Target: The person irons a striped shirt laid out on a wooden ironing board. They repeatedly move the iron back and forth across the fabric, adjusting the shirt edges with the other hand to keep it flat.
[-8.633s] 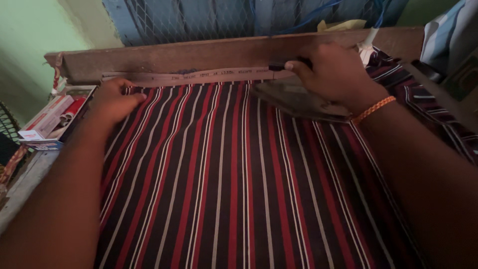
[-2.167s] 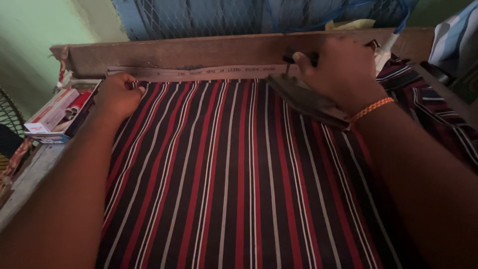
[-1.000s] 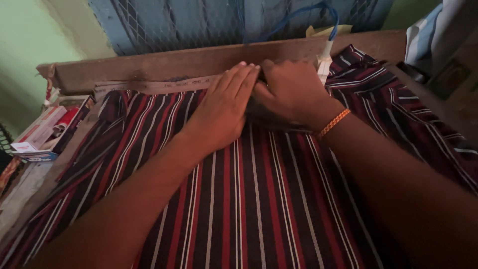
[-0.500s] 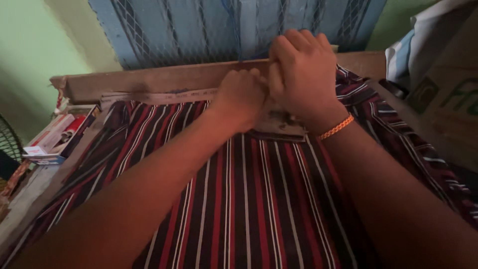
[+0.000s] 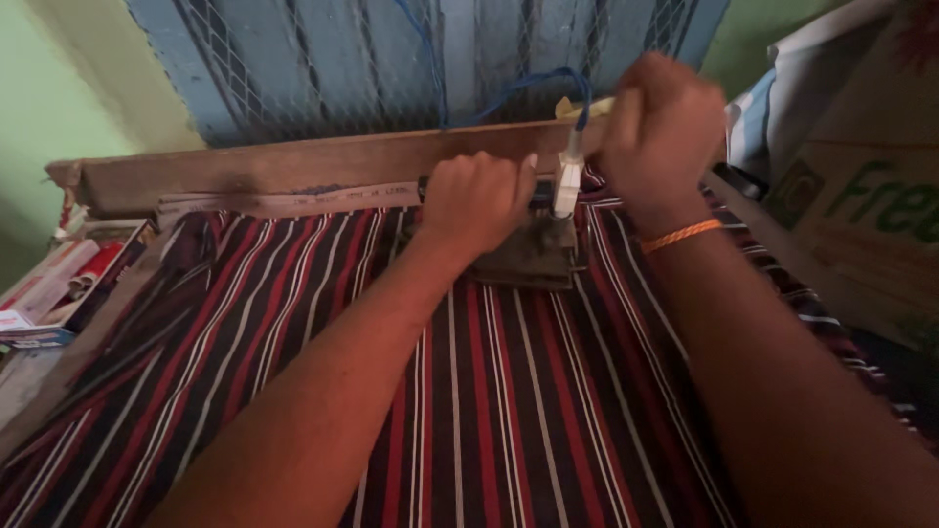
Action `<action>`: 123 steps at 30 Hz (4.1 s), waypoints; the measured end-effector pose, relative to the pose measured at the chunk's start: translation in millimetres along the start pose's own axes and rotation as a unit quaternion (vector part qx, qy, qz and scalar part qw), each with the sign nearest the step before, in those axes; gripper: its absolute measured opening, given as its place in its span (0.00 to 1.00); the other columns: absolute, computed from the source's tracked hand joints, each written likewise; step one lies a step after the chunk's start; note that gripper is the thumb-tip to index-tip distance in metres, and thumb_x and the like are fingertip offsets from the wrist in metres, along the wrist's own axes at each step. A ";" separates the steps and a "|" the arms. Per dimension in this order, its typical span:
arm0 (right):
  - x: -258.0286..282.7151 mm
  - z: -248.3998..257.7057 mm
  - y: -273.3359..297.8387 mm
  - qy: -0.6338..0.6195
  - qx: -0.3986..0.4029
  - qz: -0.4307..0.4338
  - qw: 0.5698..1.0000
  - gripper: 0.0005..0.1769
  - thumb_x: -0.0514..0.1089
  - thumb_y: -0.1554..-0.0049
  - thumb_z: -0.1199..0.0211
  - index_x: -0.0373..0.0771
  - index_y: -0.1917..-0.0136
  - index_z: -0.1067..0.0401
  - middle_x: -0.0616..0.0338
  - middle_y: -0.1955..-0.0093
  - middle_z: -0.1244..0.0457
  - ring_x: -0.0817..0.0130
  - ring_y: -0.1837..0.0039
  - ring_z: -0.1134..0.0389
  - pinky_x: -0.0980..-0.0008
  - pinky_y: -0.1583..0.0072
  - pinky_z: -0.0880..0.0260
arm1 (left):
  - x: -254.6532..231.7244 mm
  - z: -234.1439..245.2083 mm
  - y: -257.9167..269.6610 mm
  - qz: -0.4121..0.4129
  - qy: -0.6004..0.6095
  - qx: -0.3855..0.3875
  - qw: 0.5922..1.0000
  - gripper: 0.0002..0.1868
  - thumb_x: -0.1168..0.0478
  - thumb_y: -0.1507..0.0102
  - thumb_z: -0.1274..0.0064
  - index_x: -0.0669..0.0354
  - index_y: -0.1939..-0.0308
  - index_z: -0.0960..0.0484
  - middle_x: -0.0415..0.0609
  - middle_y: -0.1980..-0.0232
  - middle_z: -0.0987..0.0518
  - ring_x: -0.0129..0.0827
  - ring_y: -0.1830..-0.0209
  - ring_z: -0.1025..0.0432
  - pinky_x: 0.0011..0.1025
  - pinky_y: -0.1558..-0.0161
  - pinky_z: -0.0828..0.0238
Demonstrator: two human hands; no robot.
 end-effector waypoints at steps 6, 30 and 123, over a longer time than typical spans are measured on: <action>-77.7 -8.9 29.5 0.172 0.033 -0.146 0.974 0.07 0.36 0.43 0.42 0.32 0.58 0.24 0.37 0.61 0.34 0.40 0.57 0.31 0.47 0.54 0.32 | 9.0 -3.1 0.6 0.005 0.013 0.019 1.000 0.30 0.50 0.31 0.50 0.57 0.87 0.23 0.58 0.83 0.26 0.54 0.84 0.29 0.48 0.78 0.32; -171.0 -32.2 111.8 0.063 0.343 -0.282 0.894 0.16 0.50 0.45 0.42 0.37 0.54 0.20 0.42 0.51 0.29 0.45 0.47 0.28 0.52 0.42 0.30 | 44.3 5.4 9.9 0.029 -0.033 0.036 0.998 0.30 0.49 0.30 0.54 0.58 0.85 0.20 0.57 0.83 0.25 0.52 0.85 0.28 0.47 0.78 0.31; -162.1 -39.4 107.9 0.129 0.397 -0.270 0.868 0.22 0.52 0.41 0.46 0.38 0.46 0.20 0.36 0.43 0.31 0.36 0.43 0.30 0.43 0.37 0.33 | 44.4 102.7 -29.0 0.316 -0.167 0.500 0.789 0.20 0.65 0.37 0.45 0.64 0.40 0.20 0.64 0.39 0.22 0.60 0.41 0.25 0.54 0.46 0.26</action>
Point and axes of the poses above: each hand's wrist, its own y-axis away from the middle knuckle, its own z-axis out of the back of the hand, x = y × z, the point moved 2 cm from there along -y, towards the middle knuckle
